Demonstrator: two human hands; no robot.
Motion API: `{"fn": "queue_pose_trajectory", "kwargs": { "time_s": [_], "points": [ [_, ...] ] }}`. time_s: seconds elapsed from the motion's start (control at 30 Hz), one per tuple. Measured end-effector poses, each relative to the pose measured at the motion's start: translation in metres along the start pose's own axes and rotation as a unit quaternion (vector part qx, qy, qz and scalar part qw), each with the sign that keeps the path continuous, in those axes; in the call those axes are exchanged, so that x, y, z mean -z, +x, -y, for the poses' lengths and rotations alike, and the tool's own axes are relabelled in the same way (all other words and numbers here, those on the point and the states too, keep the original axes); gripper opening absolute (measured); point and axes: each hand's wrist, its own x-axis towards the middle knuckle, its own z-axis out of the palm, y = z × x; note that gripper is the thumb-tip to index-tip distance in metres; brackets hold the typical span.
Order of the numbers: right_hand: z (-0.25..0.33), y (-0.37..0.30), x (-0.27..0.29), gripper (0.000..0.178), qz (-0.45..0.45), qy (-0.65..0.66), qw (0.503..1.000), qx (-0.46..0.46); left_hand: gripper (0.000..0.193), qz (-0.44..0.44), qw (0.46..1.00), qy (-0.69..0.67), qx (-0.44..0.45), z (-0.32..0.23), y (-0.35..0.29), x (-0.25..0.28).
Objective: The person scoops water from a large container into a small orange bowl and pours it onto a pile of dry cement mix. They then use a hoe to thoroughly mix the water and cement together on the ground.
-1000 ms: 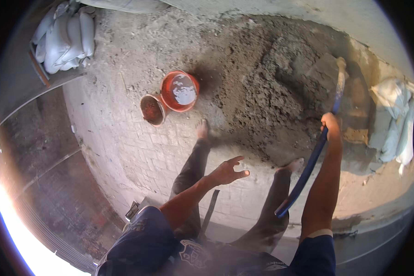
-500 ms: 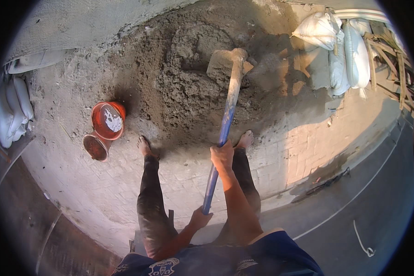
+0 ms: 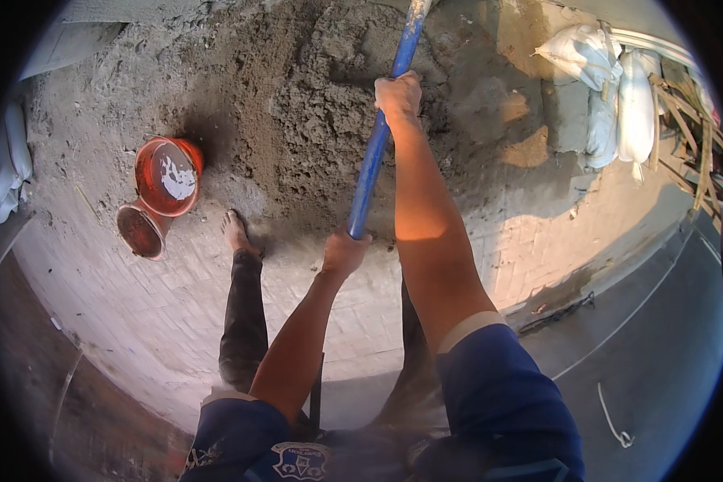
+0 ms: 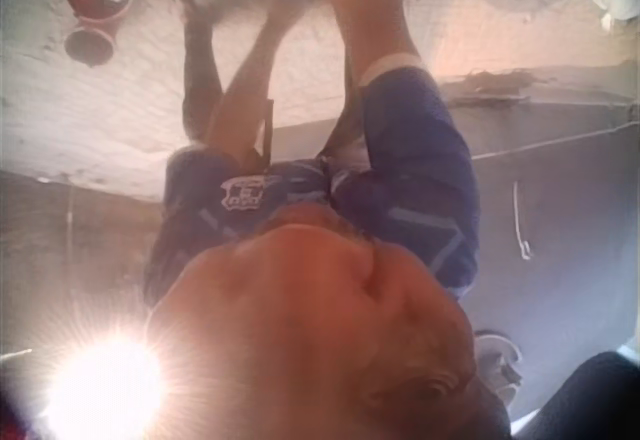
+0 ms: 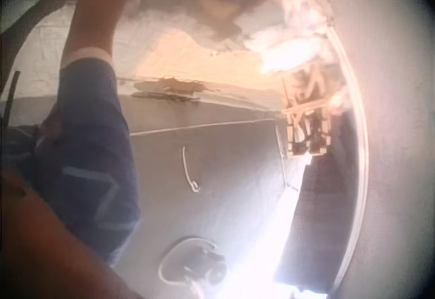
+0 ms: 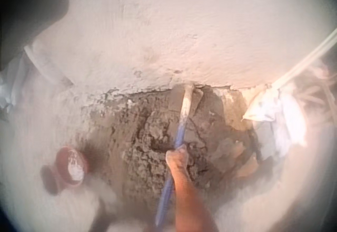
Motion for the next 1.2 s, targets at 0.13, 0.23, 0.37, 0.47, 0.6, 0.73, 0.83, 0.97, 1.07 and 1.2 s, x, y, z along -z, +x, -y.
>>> {"fn": "queue_pose_trajectory", "kwargs": {
  "time_s": [0.13, 0.23, 0.37, 0.47, 0.6, 0.73, 0.83, 0.97, 1.07, 1.2],
  "points": [
    [0.013, -0.058, -0.007, 0.032, 0.025, -0.124, 0.991, 0.033, 0.036, 0.058, 0.983, -0.161, 0.061, 0.021, -0.065, -0.001],
    [-0.041, -0.131, -0.028, 0.034, 0.069, -0.133, 0.989, -0.008, 0.032, 0.100, 0.958, -0.211, 0.168, 0.061, -0.154, 0.014],
    [-0.099, -0.233, -0.006, 0.035, 0.055, -0.073, 0.996, -0.004, 0.038, 0.060, 0.995, -0.024, 0.080, 0.131, -0.248, 0.037],
    [-0.047, -0.297, 0.048, 0.030, 0.089, 0.207, 0.960, -0.166, 0.040, -0.014, 0.994, 0.104, 0.033, 0.095, -0.307, 0.116],
    [-0.017, -0.371, 0.068, 0.030, 0.071, 0.350, 0.900, -0.248, 0.044, 0.029, 0.976, 0.185, 0.109, 0.085, -0.365, 0.216],
    [-0.071, -0.305, 0.013, 0.023, 0.085, 0.362, 0.896, -0.242, 0.048, 0.012, 0.950, 0.270, 0.156, 0.049, -0.307, 0.216],
    [-0.087, -0.283, 0.010, 0.023, 0.061, 0.372, 0.882, -0.282, 0.042, 0.047, 0.951, 0.288, 0.104, 0.050, -0.275, 0.211],
    [-0.105, -0.295, 0.073, 0.033, -0.008, 0.413, 0.876, -0.248, 0.038, 0.064, 0.953, 0.292, 0.047, 0.046, -0.285, 0.178],
    [-0.134, -0.252, 0.138, 0.033, -0.086, 0.402, 0.881, -0.234, 0.043, 0.081, 0.944, 0.319, -0.028, 0.012, -0.244, 0.118],
    [-0.210, -0.106, 0.219, 0.009, -0.178, 0.354, 0.894, -0.210, 0.058, 0.195, 0.931, 0.309, -0.009, -0.084, -0.148, 0.003]
  ]
}}
